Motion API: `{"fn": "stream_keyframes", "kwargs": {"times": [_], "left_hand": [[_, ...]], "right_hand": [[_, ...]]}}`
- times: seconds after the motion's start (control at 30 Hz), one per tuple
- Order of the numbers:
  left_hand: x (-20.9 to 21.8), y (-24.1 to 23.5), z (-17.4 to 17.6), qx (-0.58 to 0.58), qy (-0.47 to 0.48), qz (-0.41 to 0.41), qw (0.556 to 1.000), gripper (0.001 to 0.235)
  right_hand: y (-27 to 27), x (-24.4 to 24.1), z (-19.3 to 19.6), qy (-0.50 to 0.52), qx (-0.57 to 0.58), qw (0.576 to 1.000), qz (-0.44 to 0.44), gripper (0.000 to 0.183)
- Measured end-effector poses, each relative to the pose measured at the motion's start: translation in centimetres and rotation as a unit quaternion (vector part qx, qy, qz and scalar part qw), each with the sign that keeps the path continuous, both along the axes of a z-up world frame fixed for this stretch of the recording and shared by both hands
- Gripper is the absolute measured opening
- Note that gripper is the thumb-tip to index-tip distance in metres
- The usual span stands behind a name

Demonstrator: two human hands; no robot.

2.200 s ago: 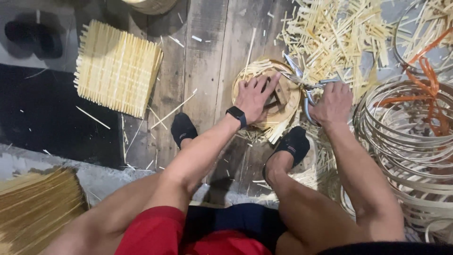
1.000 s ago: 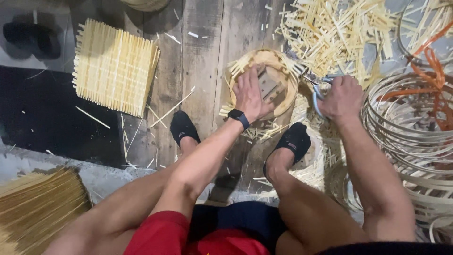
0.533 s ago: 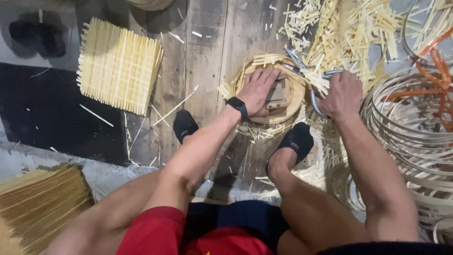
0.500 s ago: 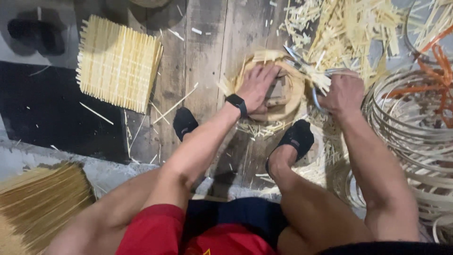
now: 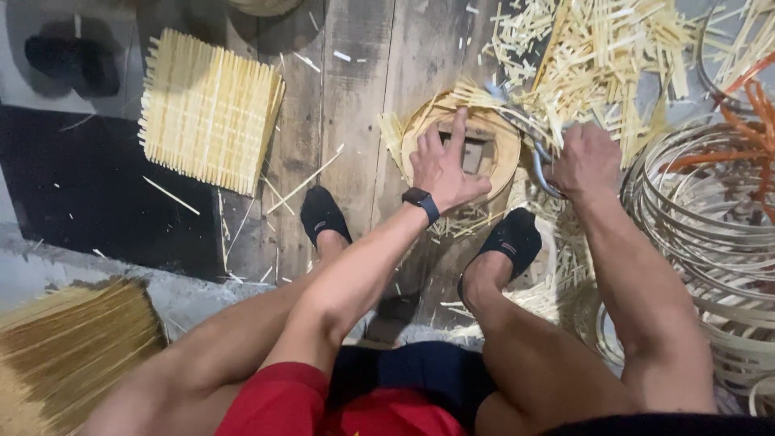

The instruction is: Weaving bamboo strips into a square lattice and then assembling it into a circular bamboo frame to create a basket base.

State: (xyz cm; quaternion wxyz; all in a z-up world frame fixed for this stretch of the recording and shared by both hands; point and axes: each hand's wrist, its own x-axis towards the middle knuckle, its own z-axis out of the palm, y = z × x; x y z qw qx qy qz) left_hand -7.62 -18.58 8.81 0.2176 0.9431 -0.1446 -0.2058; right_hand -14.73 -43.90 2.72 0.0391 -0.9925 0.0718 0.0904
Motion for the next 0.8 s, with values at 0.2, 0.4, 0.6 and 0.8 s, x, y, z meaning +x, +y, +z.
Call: {"fn": "stream_keyframes", "kwargs": {"times": [0.2, 0.4, 0.6, 0.8], "left_hand": [[0.7, 0.5, 1.3, -0.010, 0.001, -0.055, 0.998, 0.134], [0.0, 0.4, 0.6, -0.005, 0.007, -0.132, 0.991, 0.136], [1.3, 1.8, 0.4, 0.020, 0.063, -0.186, 0.980, 0.140], [1.9, 2.1, 0.6, -0.006, 0.048, -0.205, 0.978, 0.143]], "right_hand": [[-3.0, -2.8, -4.5, 0.011, 0.013, 0.999, 0.027, 0.041], [0.5, 0.1, 0.8, -0.080, -0.095, 0.990, 0.061, 0.063], [-2.6, -1.4, -1.7, 0.203, 0.044, 0.978, -0.022, 0.038], [-1.0, -0.1, -0.1, -0.038, -0.105, 0.988, 0.105, 0.063]]}}
